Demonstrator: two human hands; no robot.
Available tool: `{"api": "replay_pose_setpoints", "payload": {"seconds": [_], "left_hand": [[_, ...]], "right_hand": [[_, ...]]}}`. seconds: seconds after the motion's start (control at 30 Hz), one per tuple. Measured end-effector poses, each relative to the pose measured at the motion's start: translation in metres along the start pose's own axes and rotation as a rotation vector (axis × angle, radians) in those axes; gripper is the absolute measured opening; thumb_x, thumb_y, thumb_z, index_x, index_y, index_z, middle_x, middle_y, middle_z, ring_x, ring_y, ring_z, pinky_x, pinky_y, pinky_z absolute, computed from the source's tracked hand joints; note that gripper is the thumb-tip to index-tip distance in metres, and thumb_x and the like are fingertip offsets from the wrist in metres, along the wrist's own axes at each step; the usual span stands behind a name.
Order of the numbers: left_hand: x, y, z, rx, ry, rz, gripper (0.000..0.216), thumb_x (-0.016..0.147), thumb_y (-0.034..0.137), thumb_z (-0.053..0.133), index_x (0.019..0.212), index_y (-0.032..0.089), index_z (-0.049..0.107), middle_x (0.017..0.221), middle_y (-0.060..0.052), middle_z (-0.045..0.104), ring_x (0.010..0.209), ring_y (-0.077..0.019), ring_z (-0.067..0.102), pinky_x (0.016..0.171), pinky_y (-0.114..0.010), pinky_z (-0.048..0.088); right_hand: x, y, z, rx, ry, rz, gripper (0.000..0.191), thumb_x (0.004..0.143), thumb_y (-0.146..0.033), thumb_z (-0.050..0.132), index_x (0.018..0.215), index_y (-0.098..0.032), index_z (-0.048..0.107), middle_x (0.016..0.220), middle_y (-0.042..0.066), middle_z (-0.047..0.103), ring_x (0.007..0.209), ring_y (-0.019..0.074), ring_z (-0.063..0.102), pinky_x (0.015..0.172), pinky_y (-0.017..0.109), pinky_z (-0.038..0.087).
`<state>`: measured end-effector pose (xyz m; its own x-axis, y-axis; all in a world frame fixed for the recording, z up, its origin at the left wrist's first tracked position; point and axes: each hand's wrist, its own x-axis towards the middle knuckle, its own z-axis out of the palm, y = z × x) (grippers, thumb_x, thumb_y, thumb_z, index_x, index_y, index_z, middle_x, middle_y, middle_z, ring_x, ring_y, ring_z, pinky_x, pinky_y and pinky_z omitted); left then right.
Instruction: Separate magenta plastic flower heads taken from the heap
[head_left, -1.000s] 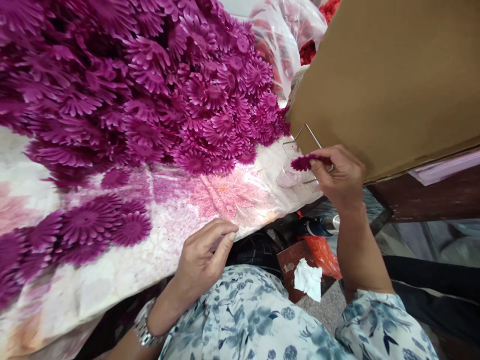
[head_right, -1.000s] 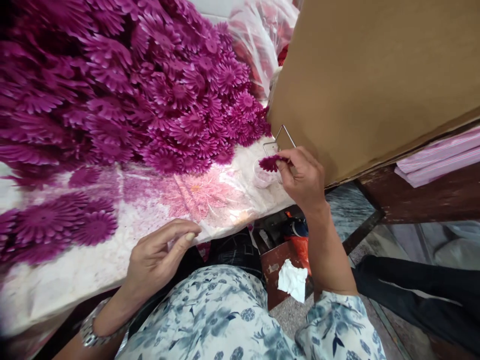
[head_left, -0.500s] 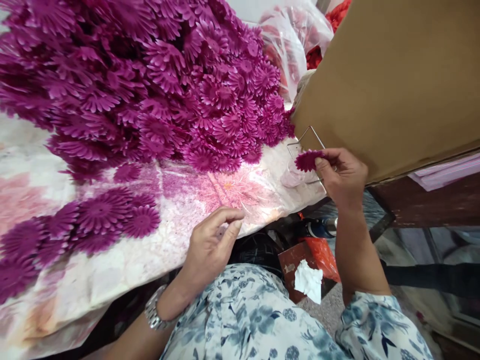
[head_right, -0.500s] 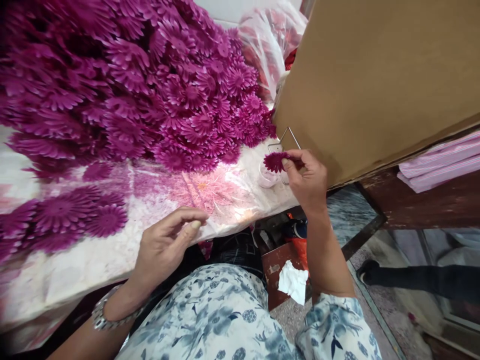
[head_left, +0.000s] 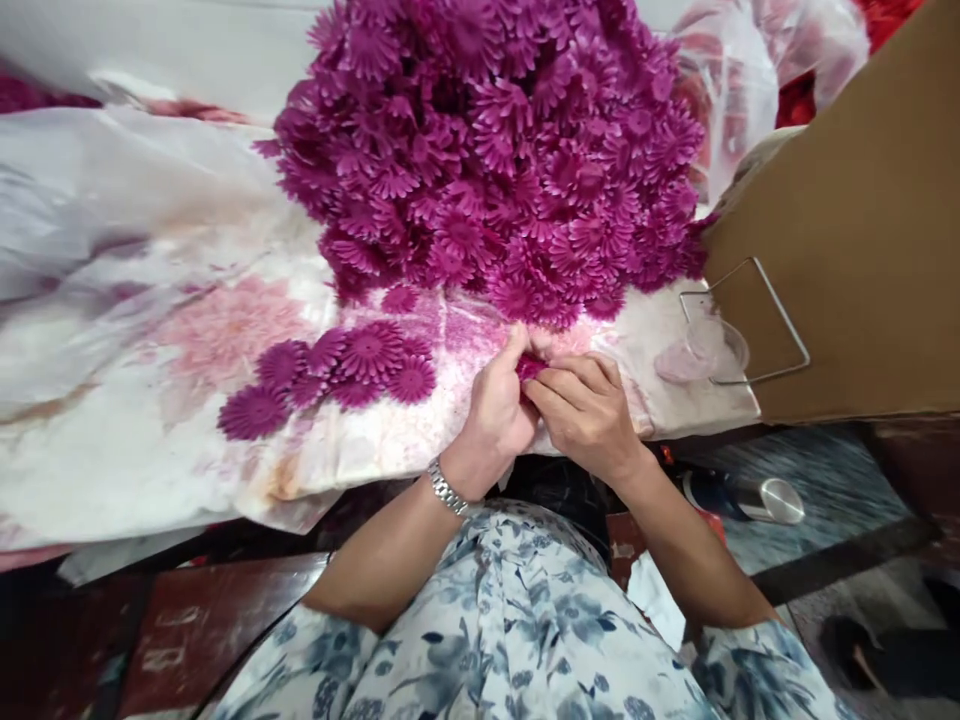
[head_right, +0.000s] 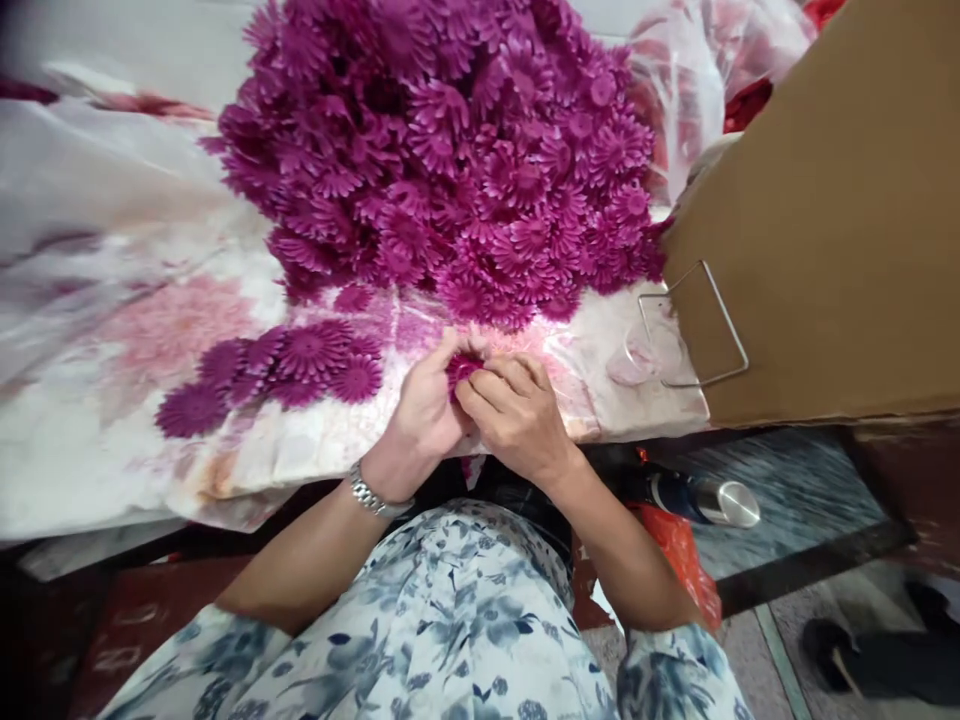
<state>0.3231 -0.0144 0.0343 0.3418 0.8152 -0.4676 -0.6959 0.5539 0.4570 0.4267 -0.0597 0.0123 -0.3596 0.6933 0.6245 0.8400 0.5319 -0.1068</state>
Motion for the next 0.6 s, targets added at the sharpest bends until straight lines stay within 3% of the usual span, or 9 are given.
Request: {"api": "replay_pose_setpoints", "payload": {"seconds": [0.1,0.2,0.27,0.33,0.43,0.5,0.6], "left_hand": [[0.003,0.001,-0.014,0.109,0.087,0.15,0.038,0.089,0.038,0.048,0.059,0.015,0.054,0.053,0.002,0.055,0.049,-0.0067,0.053,0.052,-0.019,0.043],[0.004,0.007,-0.022,0.318,0.112,0.353,0.048,0.083,0.052,0.05,0.05,0.017,0.051,0.041,0.003,0.049,0.038,-0.007,0.045,0.043,-0.021,0.036],[0.005,0.01,-0.025,0.408,0.108,0.455,0.052,0.082,0.058,0.048,0.049,0.018,0.053,0.035,0.004,0.042,0.033,-0.0067,0.039,0.039,-0.022,0.032],[0.006,0.009,-0.025,0.441,0.093,0.539,0.046,0.082,0.057,0.048,0.06,0.019,0.06,0.037,0.005,0.045,0.035,-0.0071,0.042,0.042,-0.022,0.035],[0.005,-0.001,-0.022,0.457,0.032,0.622,0.031,0.085,0.049,0.051,0.092,0.022,0.065,0.076,0.001,0.069,0.073,-0.0107,0.064,0.069,-0.021,0.049],[0.002,-0.009,-0.018,0.44,0.003,0.549,0.035,0.088,0.048,0.045,0.103,0.022,0.063,0.107,-0.003,0.068,0.104,-0.0146,0.061,0.09,-0.026,0.047],[-0.004,-0.013,-0.018,0.394,-0.041,0.374,0.046,0.092,0.05,0.032,0.107,0.019,0.062,0.121,-0.007,0.063,0.122,-0.0178,0.052,0.103,-0.032,0.041]], "right_hand": [[0.003,-0.007,-0.005,0.141,-0.063,0.013,0.02,0.084,-0.017,0.055,0.097,-0.027,0.066,0.096,0.0,0.072,0.109,0.0196,0.057,0.096,0.041,0.039],[0.005,-0.014,-0.013,0.335,0.036,0.065,0.022,0.081,-0.017,0.059,0.1,-0.027,0.066,0.095,0.002,0.072,0.098,0.0192,0.061,0.087,0.04,0.048],[0.01,-0.019,-0.012,0.396,0.148,0.19,0.023,0.084,-0.019,0.055,0.103,-0.027,0.065,0.092,0.003,0.071,0.09,0.0179,0.063,0.082,0.038,0.051],[0.019,-0.021,-0.004,0.439,0.231,0.377,0.026,0.089,-0.025,0.047,0.112,-0.025,0.061,0.097,0.005,0.069,0.092,0.0169,0.063,0.084,0.036,0.052],[0.039,-0.019,0.018,0.569,0.211,0.591,0.042,0.095,-0.037,0.03,0.13,-0.019,0.046,0.12,0.011,0.06,0.113,0.0163,0.056,0.097,0.035,0.047],[0.05,-0.016,0.035,0.618,0.087,0.631,0.052,0.096,-0.044,0.023,0.136,-0.016,0.039,0.137,0.013,0.048,0.13,0.018,0.043,0.11,0.037,0.036],[0.056,-0.015,0.058,0.68,-0.004,0.674,0.056,0.094,-0.05,0.016,0.142,-0.024,0.03,0.147,0.006,0.034,0.141,0.0181,0.023,0.118,0.043,0.019]]}}
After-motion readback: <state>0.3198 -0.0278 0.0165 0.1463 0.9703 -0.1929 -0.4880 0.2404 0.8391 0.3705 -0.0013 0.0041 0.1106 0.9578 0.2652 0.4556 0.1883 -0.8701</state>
